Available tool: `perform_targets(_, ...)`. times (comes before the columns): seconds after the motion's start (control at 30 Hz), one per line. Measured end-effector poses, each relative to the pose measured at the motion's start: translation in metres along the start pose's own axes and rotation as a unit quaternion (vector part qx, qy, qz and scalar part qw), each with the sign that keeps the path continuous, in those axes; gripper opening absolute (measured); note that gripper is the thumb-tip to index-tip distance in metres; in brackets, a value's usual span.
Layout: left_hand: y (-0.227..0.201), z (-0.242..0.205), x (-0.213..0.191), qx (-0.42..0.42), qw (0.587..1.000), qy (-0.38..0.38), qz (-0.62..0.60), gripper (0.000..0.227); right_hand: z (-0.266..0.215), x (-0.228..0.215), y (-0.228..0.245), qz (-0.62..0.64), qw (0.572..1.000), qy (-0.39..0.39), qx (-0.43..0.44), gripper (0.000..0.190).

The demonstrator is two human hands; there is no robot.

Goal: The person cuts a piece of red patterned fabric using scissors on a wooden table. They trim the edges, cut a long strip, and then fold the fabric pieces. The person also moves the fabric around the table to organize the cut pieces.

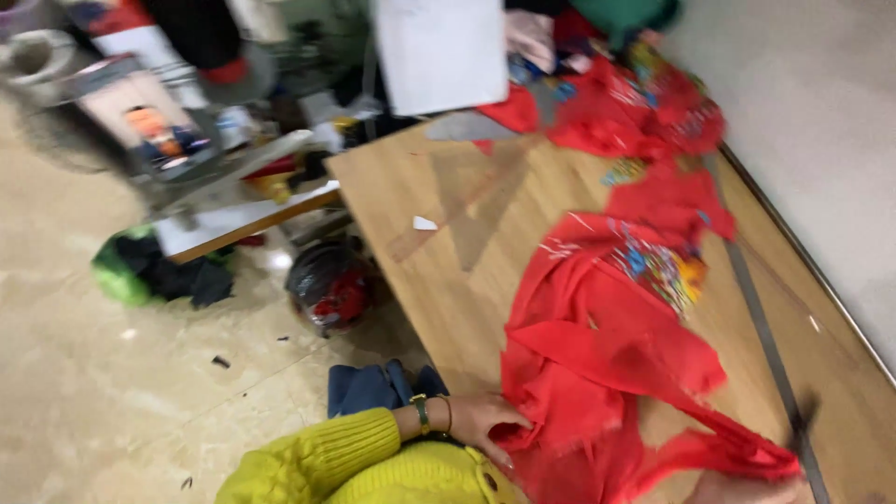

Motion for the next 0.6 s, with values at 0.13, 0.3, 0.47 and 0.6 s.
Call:
perform_targets(0.13,-0.008,0.003,0.023,-0.117,0.973,0.188,-0.055,0.083,-0.023,0.040,0.088,0.037,0.992,-0.119,-0.008,0.058)
perform_targets(0.3,-0.015,0.037,-0.032,-0.135,0.977,0.018,-0.164,0.026,-0.112,0.132,0.170,-0.265,0.946,0.181,-0.054,0.026)
perform_targets(0.47,0.047,0.101,-0.117,-0.088,0.960,-0.243,-0.110,0.019,-0.218,0.174,0.167,-0.373,0.846,0.380,-0.031,0.061)
perform_targets(0.6,0.090,0.119,-0.208,-0.309,0.821,-0.424,0.223,0.068,-0.266,0.187,0.169,-0.479,0.738,0.475,-0.004,0.095)
Point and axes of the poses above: each hand's wrist, its own z-axis towards the middle knuckle, its own x-axis out of the palm, y = z × x, the point moved 9 cm from there along z, towards the middle knuckle, and after that the axes turned 14 degrees about -x, right-handed, at the moved point
